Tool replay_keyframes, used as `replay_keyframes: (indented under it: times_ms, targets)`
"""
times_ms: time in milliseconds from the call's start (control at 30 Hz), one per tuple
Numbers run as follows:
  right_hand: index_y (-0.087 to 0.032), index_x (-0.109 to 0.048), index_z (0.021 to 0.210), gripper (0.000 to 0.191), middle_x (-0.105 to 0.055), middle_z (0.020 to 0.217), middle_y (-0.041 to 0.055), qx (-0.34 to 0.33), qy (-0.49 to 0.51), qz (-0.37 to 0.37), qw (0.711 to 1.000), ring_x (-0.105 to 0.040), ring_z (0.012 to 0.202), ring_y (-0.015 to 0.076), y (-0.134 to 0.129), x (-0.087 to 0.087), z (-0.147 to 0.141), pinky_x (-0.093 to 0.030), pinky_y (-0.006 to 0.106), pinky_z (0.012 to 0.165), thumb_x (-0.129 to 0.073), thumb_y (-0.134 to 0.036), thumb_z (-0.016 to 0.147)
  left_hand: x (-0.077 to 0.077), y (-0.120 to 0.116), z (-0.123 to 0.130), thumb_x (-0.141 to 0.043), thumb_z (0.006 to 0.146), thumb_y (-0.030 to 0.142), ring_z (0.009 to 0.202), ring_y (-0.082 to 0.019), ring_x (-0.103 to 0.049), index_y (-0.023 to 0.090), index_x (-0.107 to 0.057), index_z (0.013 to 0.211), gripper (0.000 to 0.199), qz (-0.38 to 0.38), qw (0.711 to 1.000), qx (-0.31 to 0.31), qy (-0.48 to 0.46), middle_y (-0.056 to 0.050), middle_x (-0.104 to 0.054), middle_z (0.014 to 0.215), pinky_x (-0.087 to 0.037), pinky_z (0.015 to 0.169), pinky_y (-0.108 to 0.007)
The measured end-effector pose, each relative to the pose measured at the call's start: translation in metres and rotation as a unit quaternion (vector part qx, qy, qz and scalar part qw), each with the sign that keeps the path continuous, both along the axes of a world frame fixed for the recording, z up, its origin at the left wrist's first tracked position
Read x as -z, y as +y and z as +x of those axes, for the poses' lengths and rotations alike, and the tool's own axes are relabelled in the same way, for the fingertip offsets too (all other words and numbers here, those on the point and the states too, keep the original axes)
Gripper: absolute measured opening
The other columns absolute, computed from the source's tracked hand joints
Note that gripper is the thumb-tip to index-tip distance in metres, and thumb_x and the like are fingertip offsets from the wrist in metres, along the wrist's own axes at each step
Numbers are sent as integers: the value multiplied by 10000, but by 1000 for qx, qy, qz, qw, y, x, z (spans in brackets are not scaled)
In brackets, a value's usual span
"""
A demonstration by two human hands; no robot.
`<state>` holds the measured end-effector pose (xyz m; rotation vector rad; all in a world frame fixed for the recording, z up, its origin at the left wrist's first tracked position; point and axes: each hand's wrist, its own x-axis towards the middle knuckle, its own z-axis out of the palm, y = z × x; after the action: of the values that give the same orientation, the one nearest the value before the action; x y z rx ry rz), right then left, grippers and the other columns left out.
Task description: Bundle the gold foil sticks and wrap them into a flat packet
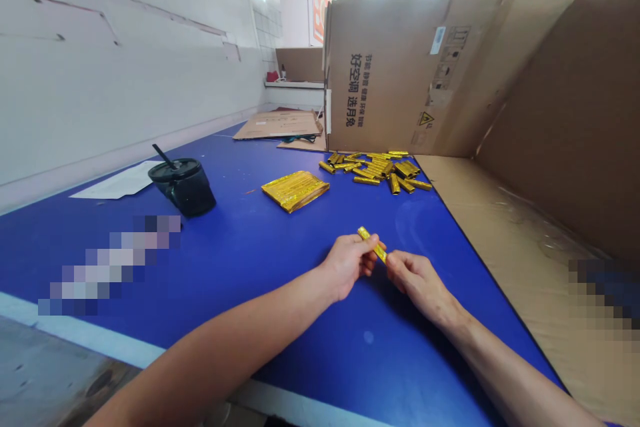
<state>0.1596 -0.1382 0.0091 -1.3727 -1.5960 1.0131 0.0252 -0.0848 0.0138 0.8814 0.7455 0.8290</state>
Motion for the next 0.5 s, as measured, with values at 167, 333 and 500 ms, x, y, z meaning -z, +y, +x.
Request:
replay_keyframes:
  times_ms: [167, 333, 500]
  targets:
    - [-175, -415, 594, 401, -297, 528, -60, -12, -21, 11, 1000, -226, 483, 70, -3, 3, -5, -205, 220, 443, -381, -508, 815, 0, -7, 2, -690, 594, 396, 407, -48, -398, 107, -577, 628, 312, 12, 1000, 11, 17, 25, -478, 478, -274, 434, -199]
    - [-187, -361, 555, 429, -269, 505, -65, 10, -17, 11, 1000, -213, 471, 69, -4, 7, -7, -183, 224, 434, -361, -532, 811, -2, -2, -2, -675, 605, 411, 436, -50, -395, 110, -570, 610, 319, 54, 997, -48, 12, 23, -475, 487, -269, 439, -194]
    - [-193, -337, 531, 446, -260, 492, -67, 19, 27, 0, 999, -200, 462, 68, -4, 4, -9, -178, 222, 425, -362, -545, 803, -4, -1, -3, -626, 640, 457, 408, -53, -391, 119, -561, 604, 346, 59, 998, -34, 13, 22, -477, 471, -266, 428, -199]
